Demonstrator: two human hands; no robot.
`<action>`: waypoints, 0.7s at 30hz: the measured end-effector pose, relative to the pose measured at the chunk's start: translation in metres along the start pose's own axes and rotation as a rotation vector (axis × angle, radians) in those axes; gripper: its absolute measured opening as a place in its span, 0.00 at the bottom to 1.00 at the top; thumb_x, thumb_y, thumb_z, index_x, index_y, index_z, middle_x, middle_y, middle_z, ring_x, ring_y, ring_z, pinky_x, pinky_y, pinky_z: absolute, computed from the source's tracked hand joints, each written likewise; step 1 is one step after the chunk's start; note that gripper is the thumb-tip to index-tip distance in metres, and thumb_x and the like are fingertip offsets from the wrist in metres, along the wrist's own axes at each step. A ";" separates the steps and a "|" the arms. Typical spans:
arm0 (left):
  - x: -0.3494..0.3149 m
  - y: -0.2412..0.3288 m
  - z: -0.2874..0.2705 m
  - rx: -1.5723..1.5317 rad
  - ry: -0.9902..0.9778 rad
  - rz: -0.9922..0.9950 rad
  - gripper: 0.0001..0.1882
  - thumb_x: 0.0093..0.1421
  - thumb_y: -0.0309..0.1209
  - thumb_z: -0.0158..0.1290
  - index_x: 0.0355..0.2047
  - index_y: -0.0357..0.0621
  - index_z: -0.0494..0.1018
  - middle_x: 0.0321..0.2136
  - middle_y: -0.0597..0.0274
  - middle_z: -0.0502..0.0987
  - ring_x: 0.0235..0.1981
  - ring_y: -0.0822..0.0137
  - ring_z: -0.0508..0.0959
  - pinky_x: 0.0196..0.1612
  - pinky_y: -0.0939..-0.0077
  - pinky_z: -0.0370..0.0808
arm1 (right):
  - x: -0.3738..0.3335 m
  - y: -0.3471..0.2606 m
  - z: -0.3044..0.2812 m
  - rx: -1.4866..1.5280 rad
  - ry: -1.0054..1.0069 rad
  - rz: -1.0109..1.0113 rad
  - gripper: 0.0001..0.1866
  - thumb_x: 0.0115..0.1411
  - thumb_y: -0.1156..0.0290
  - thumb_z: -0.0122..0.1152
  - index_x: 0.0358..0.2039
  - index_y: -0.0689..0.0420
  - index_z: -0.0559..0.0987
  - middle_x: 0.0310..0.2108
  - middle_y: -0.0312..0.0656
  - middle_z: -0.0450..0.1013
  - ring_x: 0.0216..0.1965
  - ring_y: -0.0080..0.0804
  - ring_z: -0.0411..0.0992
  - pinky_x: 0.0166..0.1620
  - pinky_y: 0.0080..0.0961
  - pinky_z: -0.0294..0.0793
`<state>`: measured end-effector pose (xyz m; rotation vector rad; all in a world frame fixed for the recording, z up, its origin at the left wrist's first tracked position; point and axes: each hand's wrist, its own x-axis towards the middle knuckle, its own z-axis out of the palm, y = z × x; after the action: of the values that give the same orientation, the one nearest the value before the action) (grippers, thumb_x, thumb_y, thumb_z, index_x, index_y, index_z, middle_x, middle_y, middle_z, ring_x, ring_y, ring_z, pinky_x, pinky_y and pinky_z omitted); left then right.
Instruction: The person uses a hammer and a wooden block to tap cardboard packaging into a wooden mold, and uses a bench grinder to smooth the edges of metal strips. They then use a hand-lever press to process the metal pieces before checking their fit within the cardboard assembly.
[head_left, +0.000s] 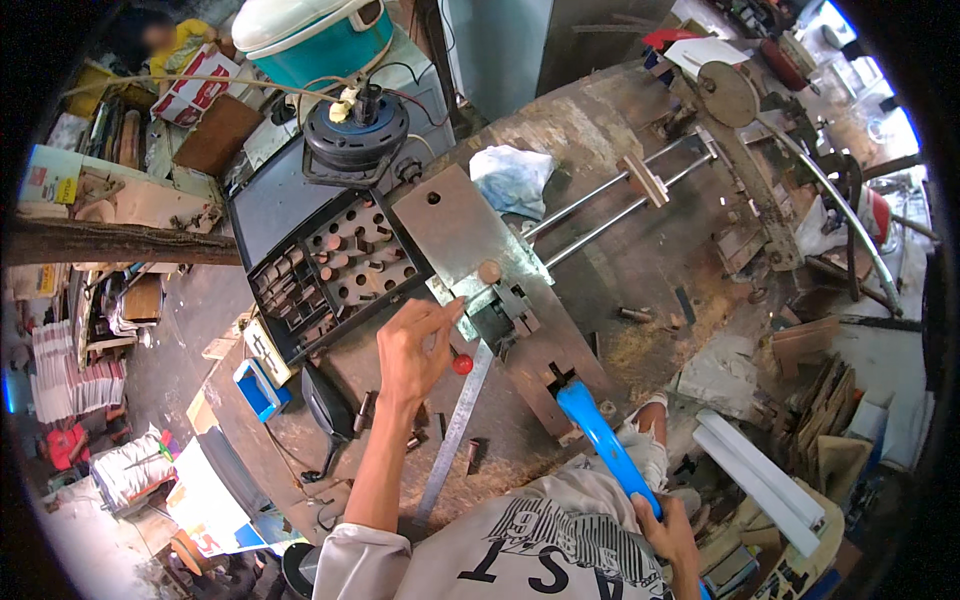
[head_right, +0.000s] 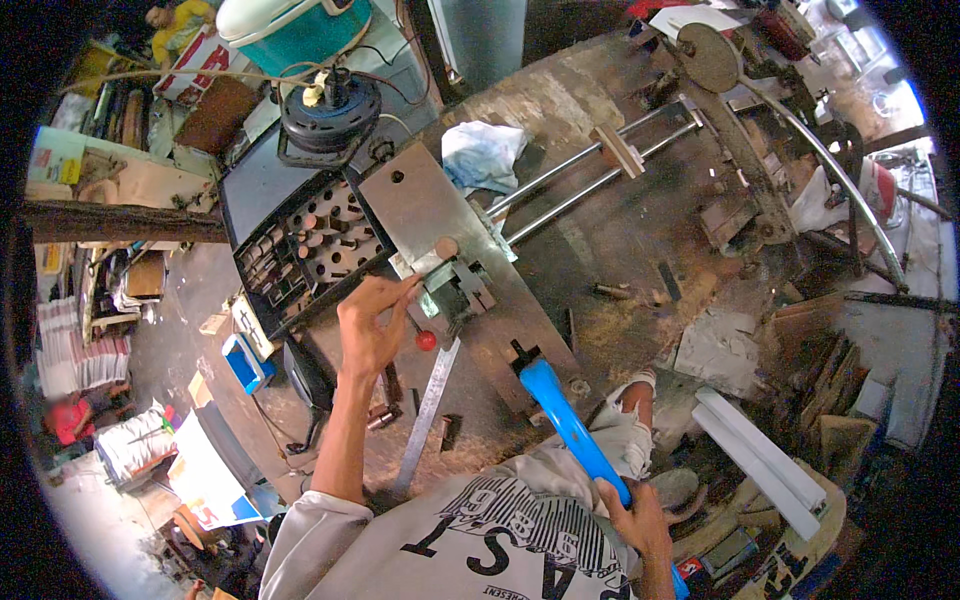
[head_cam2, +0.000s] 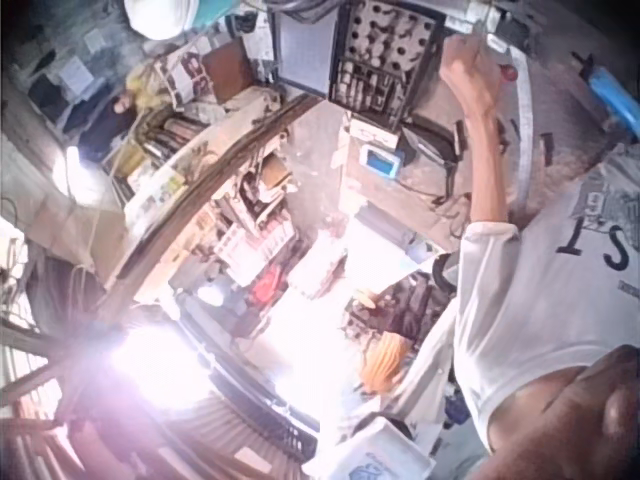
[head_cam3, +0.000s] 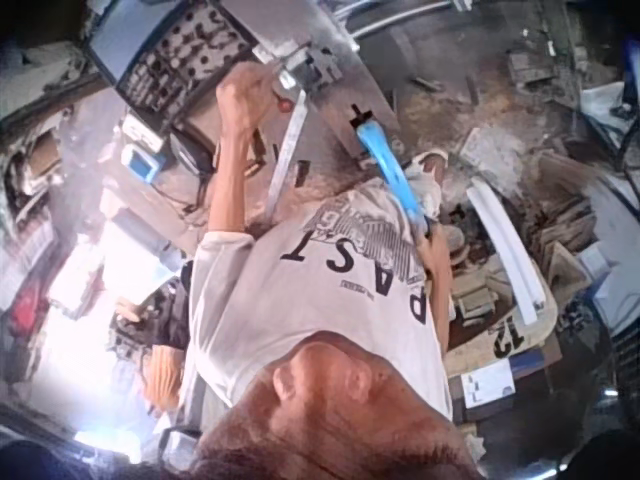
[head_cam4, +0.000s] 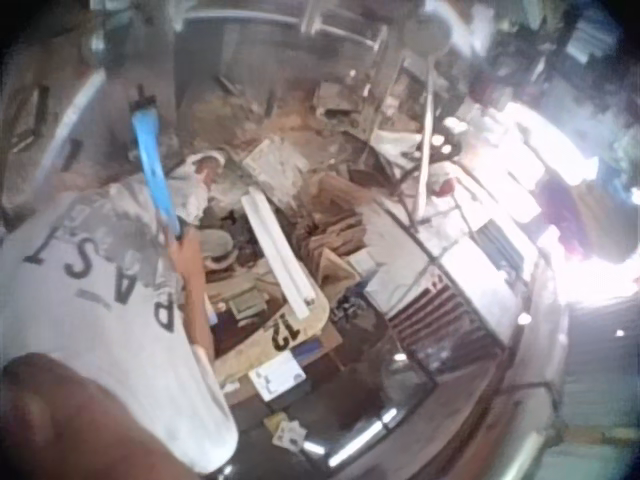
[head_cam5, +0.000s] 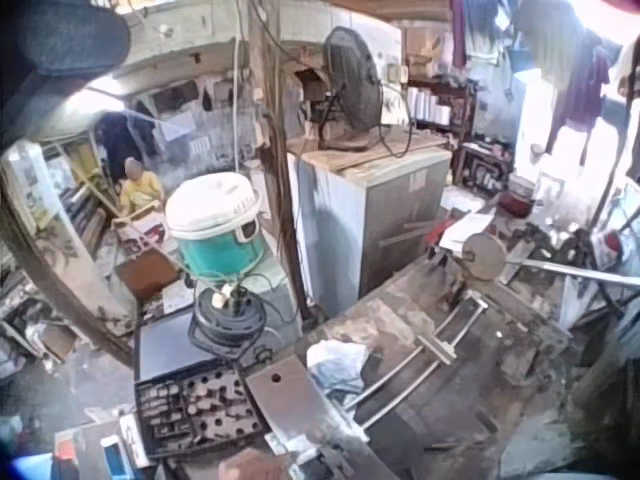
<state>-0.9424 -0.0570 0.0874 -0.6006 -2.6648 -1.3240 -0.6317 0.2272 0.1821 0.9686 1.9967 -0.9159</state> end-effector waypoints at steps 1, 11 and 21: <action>0.001 -0.001 -0.001 0.007 -0.014 -0.008 0.12 0.52 0.17 0.58 0.36 0.40 0.84 0.24 0.55 0.79 0.25 0.60 0.77 0.29 0.68 0.73 | -0.003 -0.012 -0.002 0.005 -0.015 0.008 0.35 0.61 0.40 0.54 0.27 0.67 0.80 0.19 0.51 0.72 0.23 0.40 0.73 0.31 0.36 0.70; -0.011 -0.007 0.006 0.128 -0.037 -0.005 0.21 0.45 0.13 0.58 0.40 0.44 0.83 0.24 0.59 0.75 0.26 0.63 0.76 0.28 0.69 0.74 | -0.033 -0.082 -0.022 -0.133 0.081 0.309 0.38 0.57 0.39 0.61 0.45 0.69 0.78 0.35 0.61 0.73 0.42 0.58 0.71 0.48 0.46 0.71; -0.011 -0.005 0.006 0.139 -0.019 -0.016 0.23 0.43 0.13 0.57 0.41 0.44 0.83 0.24 0.59 0.75 0.26 0.63 0.76 0.28 0.69 0.74 | -0.030 -0.045 -0.005 -0.167 0.151 0.201 0.38 0.58 0.44 0.62 0.48 0.74 0.75 0.37 0.65 0.72 0.44 0.59 0.71 0.48 0.46 0.71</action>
<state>-0.9341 -0.0579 0.0769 -0.5795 -2.7532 -1.1306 -0.6570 0.2007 0.2223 1.1461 2.0192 -0.5718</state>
